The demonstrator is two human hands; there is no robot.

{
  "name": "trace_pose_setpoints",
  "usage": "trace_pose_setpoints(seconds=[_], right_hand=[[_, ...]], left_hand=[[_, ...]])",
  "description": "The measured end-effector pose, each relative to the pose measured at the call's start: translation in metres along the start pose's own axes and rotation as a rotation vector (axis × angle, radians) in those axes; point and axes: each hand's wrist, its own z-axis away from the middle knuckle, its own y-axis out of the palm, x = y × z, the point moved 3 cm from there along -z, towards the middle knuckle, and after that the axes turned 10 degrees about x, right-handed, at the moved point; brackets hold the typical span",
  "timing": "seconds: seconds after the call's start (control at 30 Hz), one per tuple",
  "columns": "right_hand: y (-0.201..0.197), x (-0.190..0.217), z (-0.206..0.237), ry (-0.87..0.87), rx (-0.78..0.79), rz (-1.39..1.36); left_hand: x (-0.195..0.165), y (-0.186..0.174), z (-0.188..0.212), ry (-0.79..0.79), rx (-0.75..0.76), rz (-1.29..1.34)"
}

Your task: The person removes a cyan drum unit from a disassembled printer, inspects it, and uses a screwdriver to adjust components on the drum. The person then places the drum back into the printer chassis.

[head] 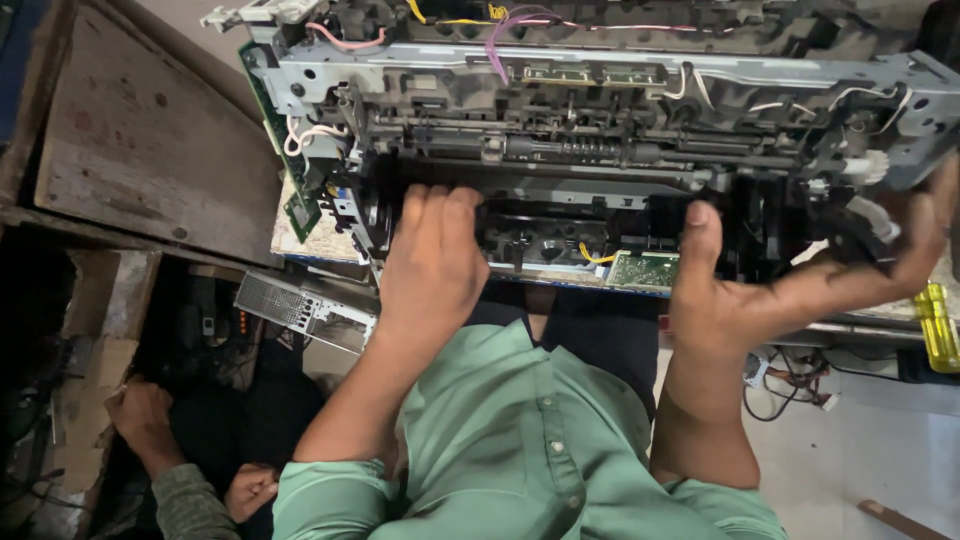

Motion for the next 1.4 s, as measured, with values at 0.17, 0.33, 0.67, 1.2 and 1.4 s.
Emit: trace_pose_setpoints(seconds=[0.17,0.33,0.67,1.2,1.4], right_hand=[[0.001,-0.009,0.001,-0.048,-0.124,0.073],[-0.002,-0.016,0.012,-0.293,-0.265,0.211],[0.018,0.044,0.024,-0.342,0.184,-0.139],[0.022,0.097,0.009,-0.406,0.621,0.265],[0.021,0.101,0.003,-0.403,0.619,0.274]], left_hand=[[0.001,0.002,-0.004,-0.037,0.039,-0.041],[0.002,0.007,0.002,-0.050,0.064,-0.101],[-0.013,-0.015,0.012,-0.040,0.094,-0.031],[-0.037,-0.041,0.025,-0.059,0.024,0.042],[-0.039,-0.048,0.021,-0.012,0.007,-0.014]])
